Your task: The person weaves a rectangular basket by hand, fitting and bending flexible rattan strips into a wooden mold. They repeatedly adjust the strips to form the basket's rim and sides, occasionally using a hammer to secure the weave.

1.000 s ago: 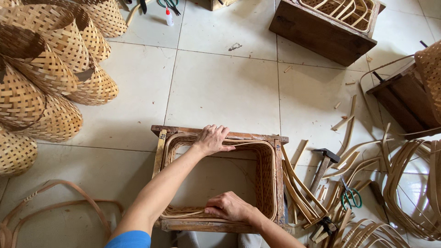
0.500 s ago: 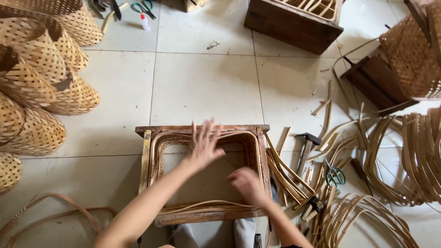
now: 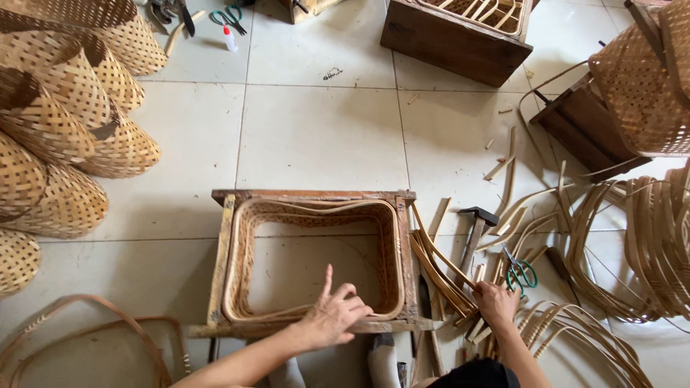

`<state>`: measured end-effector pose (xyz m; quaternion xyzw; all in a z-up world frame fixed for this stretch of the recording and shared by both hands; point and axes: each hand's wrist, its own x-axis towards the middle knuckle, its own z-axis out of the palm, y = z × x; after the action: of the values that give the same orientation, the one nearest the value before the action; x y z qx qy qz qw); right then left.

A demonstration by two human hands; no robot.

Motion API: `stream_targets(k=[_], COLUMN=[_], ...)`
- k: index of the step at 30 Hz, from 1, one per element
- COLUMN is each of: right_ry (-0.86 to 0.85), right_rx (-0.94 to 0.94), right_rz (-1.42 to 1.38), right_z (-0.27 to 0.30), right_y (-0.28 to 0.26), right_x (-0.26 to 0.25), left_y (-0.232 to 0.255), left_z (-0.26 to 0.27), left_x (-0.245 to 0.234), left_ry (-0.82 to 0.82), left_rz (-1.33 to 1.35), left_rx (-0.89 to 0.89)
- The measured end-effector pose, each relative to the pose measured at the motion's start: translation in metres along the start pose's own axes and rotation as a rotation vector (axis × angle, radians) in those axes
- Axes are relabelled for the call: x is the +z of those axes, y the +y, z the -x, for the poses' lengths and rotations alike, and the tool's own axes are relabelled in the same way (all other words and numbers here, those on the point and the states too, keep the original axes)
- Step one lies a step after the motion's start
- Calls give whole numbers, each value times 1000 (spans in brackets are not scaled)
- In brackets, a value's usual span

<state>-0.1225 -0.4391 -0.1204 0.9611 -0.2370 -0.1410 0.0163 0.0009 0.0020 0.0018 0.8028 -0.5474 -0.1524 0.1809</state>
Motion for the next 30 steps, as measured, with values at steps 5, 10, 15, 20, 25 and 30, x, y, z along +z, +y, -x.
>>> stream_targets(k=[5,10,15,20,25,30], right_ry=[143,401,511,219,69,110], right_rx=[-113,-302,-333,-370,-866,-883], right_rz=[-545,-798,-844,-718,-610,-664], right_z=[1,-1,-4,3,-3,-22], right_y=[16,23,-34,-155,-302,-430], right_x=[-14,-89,-212,-300,-332,-331], left_y=[-40,-63,-48,-30,-20,-32], left_z=[33,85,109,109,102,50], left_x=[-37,-51,-30,-22,-39,-53], left_ry=[-44,-3,102,-64,-27,-27], left_rz=[-24,-58,-22,-35,-46,596], left_rx=[-81,-89,25,90,99,-221])
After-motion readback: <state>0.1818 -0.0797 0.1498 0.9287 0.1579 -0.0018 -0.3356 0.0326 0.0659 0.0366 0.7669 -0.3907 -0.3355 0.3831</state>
